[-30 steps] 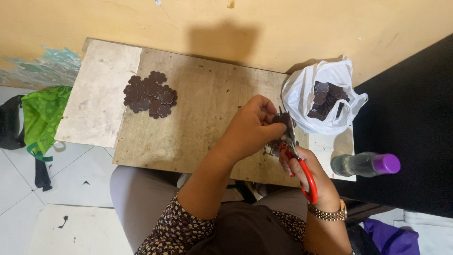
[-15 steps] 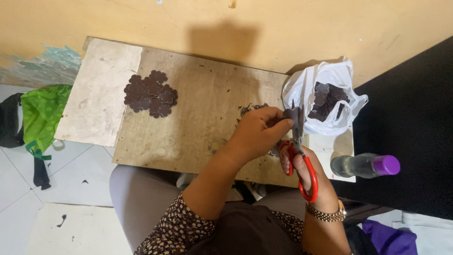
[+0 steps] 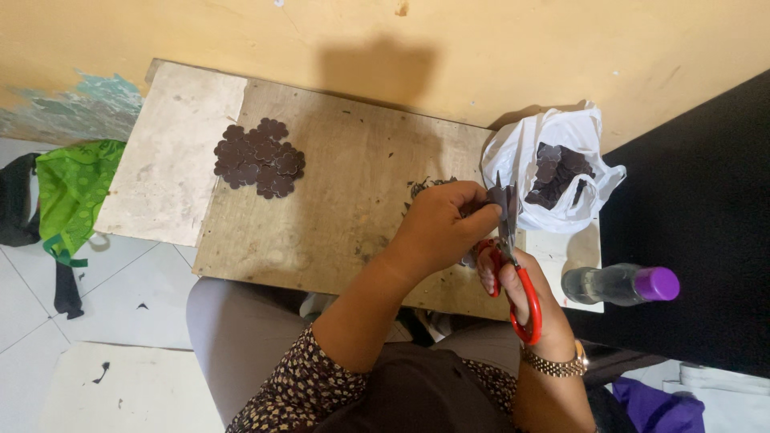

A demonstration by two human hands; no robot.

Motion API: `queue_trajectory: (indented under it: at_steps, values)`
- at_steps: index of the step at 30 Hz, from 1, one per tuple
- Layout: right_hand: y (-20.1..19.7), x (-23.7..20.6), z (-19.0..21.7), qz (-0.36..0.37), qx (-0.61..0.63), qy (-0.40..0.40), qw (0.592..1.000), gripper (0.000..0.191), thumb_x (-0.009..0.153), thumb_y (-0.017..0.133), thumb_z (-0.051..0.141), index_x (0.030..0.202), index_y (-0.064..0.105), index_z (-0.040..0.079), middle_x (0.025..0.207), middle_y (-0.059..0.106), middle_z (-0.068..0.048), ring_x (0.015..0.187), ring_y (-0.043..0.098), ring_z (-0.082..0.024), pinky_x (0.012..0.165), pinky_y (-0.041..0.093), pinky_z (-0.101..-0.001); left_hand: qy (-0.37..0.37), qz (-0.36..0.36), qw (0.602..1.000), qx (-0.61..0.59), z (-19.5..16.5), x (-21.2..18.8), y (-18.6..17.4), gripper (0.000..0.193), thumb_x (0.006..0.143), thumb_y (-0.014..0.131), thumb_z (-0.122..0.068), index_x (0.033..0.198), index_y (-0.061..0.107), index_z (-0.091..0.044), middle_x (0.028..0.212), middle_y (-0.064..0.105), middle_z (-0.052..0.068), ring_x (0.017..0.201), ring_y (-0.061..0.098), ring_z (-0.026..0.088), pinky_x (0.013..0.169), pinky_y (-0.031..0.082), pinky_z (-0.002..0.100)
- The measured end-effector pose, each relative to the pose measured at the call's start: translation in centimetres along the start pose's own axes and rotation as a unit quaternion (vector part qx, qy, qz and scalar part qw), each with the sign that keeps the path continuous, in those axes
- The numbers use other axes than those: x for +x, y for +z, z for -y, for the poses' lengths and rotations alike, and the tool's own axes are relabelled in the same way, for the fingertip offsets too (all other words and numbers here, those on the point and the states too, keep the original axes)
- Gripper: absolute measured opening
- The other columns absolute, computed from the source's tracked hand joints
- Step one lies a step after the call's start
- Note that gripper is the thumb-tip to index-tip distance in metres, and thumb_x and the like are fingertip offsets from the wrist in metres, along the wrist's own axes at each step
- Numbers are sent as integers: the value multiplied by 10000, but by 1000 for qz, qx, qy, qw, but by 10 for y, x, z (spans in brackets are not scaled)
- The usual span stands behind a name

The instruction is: The person uses red-handled scissors to cut dark brown material into flower-like shapes. They hold the material in the left hand and cut with the right, placing finished pieces on the table and discarding trimmings.

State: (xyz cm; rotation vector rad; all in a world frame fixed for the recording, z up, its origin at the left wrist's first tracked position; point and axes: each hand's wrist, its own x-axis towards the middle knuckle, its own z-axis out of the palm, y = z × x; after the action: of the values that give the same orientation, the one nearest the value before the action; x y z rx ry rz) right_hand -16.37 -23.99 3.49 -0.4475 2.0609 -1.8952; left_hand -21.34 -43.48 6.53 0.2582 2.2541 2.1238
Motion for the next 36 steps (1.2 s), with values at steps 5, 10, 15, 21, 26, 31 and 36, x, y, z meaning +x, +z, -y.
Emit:
queue_trajectory:
  at_steps: [5,10,15,21,26,31,36]
  values:
    - [-1,0,-1,-3,2,-1,1000,614,995,522,663,858,523,65,770,481,-6,719,437,-132,661,378,-274,-9,-4,1000,-18,0,-1,0,240,872,699,-241,845,702,-3,634,648,51,568,570,95,535,481,281]
    - [-6,1,2,2,1,8,1000,608,990,524,650,880,553,53,753,479,-6,706,434,-131,650,378,-269,-12,-5,1000,-28,-3,1,6,228,873,695,-231,870,713,-4,648,664,53,579,584,91,543,488,274]
    - [-3,0,8,5,-59,-43,997,692,1002,441,727,912,557,51,807,513,-14,792,476,-147,757,396,-280,-7,4,1000,-19,-6,1,5,227,865,687,-233,872,708,-7,685,703,63,606,669,100,568,535,274]
    - [-2,1,10,-14,-49,-28,998,684,983,453,718,917,553,45,768,479,-25,745,448,-154,716,374,-292,-5,-6,1000,-1,-6,1,7,243,863,688,-250,868,714,-8,685,699,74,607,654,119,567,524,289]
    - [-3,1,4,-4,3,-28,1000,633,1008,498,668,867,516,51,794,469,-21,744,446,-150,696,386,-289,-12,-3,1000,-9,-3,2,8,239,868,694,-249,870,716,-11,673,685,61,597,627,107,558,507,280]
    - [-5,1,0,-3,6,-24,1000,617,1013,508,651,862,517,53,792,472,-20,743,449,-148,701,394,-288,-16,-6,1000,-16,-3,2,10,240,876,702,-246,863,710,-6,661,669,53,593,601,93,547,493,269]
    - [-5,1,0,-5,-6,-10,1000,637,998,513,674,882,531,48,804,501,-29,759,458,-149,714,393,-292,-31,8,999,-28,-7,1,8,234,874,691,-237,876,717,-5,663,684,50,586,620,96,547,506,273]
